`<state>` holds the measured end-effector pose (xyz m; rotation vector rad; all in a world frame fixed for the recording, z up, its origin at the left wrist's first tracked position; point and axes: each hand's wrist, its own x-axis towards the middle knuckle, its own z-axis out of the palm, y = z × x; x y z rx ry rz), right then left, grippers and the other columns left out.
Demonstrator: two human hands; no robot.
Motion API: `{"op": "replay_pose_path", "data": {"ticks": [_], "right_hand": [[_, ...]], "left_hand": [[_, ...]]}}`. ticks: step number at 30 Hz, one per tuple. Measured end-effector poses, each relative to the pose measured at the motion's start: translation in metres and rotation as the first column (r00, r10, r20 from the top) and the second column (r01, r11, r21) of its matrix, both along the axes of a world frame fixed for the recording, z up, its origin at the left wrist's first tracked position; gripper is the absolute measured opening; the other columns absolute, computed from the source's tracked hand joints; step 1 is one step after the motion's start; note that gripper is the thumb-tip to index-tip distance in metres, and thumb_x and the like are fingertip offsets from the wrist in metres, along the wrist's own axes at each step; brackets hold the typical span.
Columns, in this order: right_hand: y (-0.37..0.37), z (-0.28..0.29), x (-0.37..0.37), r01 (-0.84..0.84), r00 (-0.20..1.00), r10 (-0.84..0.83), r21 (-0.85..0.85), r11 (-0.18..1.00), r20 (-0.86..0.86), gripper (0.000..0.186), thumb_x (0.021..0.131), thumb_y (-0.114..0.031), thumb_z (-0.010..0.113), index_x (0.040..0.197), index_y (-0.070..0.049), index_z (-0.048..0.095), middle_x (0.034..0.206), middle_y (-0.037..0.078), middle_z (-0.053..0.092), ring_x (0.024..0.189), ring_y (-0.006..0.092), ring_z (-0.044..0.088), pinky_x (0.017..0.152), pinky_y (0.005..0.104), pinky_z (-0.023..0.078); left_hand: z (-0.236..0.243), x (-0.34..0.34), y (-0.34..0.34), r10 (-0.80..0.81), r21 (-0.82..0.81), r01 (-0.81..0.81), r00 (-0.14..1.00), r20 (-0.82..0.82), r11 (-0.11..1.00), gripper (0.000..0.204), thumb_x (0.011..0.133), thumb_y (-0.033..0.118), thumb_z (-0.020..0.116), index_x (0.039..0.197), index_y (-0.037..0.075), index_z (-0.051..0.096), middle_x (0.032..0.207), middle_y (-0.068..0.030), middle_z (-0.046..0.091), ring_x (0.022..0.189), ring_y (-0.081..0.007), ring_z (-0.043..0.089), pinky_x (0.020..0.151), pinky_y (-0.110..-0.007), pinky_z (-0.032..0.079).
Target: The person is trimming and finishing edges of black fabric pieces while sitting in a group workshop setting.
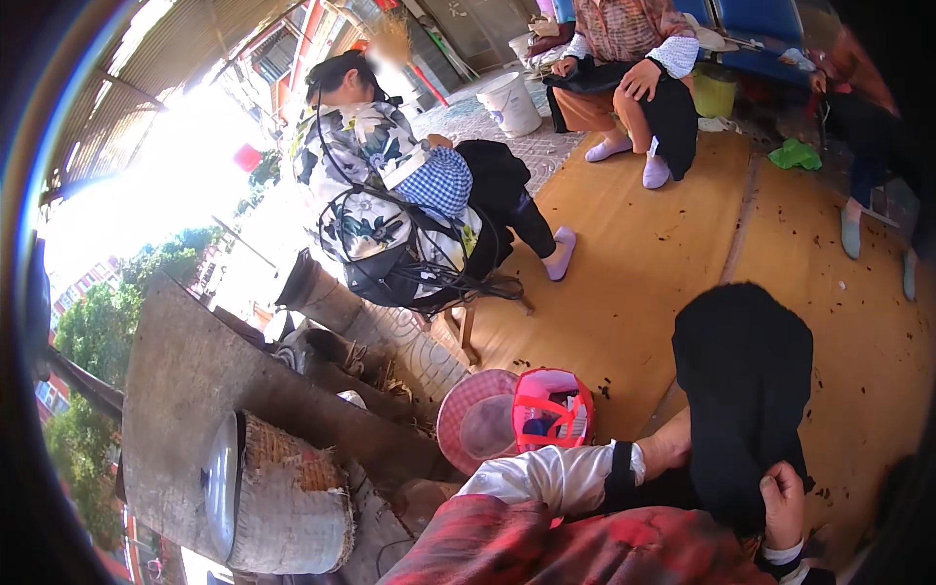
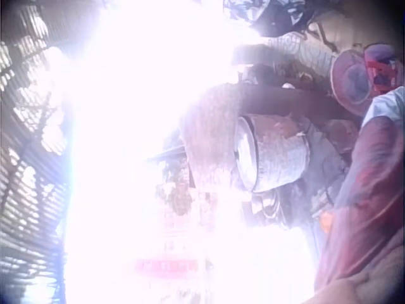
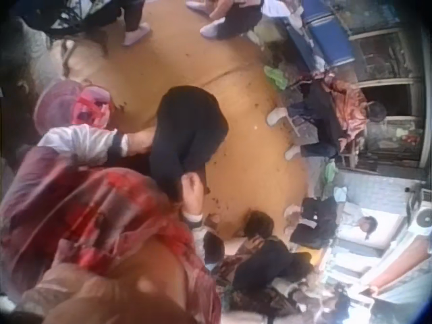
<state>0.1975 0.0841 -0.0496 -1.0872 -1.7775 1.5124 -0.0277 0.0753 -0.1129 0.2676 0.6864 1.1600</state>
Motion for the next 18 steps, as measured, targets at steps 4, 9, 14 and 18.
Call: {"op": "replay_pose_path", "data": {"ticks": [4,9,14,18], "right_hand": [[0.025,-0.039,0.028,-0.006,0.997,-0.008,-0.189,0.982,-0.072,0.013,0.081,-0.013,0.055,0.076,-0.008,0.044,0.068,-0.004,0.039,0.063,0.0041,0.037,0.056,0.0202,0.031],[0.052,-0.065,0.041,-0.036,0.999,0.034,-0.31,0.95,-0.012,0.016,0.078,-0.015,0.06,0.081,-0.01,0.045,0.073,-0.005,0.04,0.065,0.004,0.038,0.057,0.0179,0.031],[0.066,-0.081,0.045,-0.059,0.998,0.051,-0.374,0.925,-0.03,0.023,0.068,-0.011,0.064,0.081,-0.011,0.045,0.074,-0.004,0.043,0.067,0.0061,0.041,0.061,0.0195,0.035],[0.069,-0.068,0.028,-0.068,0.992,0.03,-0.317,0.946,-0.124,0.024,0.066,-0.013,0.073,0.07,-0.007,0.05,0.061,-0.001,0.05,0.055,0.0068,0.047,0.052,0.0207,0.038]], "left_hand": [[-0.008,0.016,0.01,0.27,0.346,-0.143,0.896,-0.354,0.927,0.025,0.092,0.023,0.046,0.107,0.004,0.054,0.098,-0.001,0.058,0.084,-0.0117,0.053,0.078,-0.029,0.045],[-0.007,-0.001,0.011,0.167,0.175,-0.141,0.975,-0.144,0.974,0.02,0.091,0.009,0.044,0.109,0.003,0.052,0.101,0.0017,0.054,0.09,-0.0085,0.047,0.082,-0.025,0.042],[-0.003,-0.008,0.01,0.177,0.181,-0.133,0.951,-0.254,0.974,0.02,0.091,0.008,0.044,0.11,0.003,0.051,0.103,-0.0011,0.053,0.092,-0.0101,0.047,0.083,-0.025,0.042],[-0.017,0.002,0.01,0.142,0.19,-0.106,0.972,-0.188,0.976,0.021,0.089,0.012,0.051,0.108,0.003,0.052,0.103,-0.0041,0.053,0.091,-0.0122,0.048,0.079,-0.028,0.044]]}}
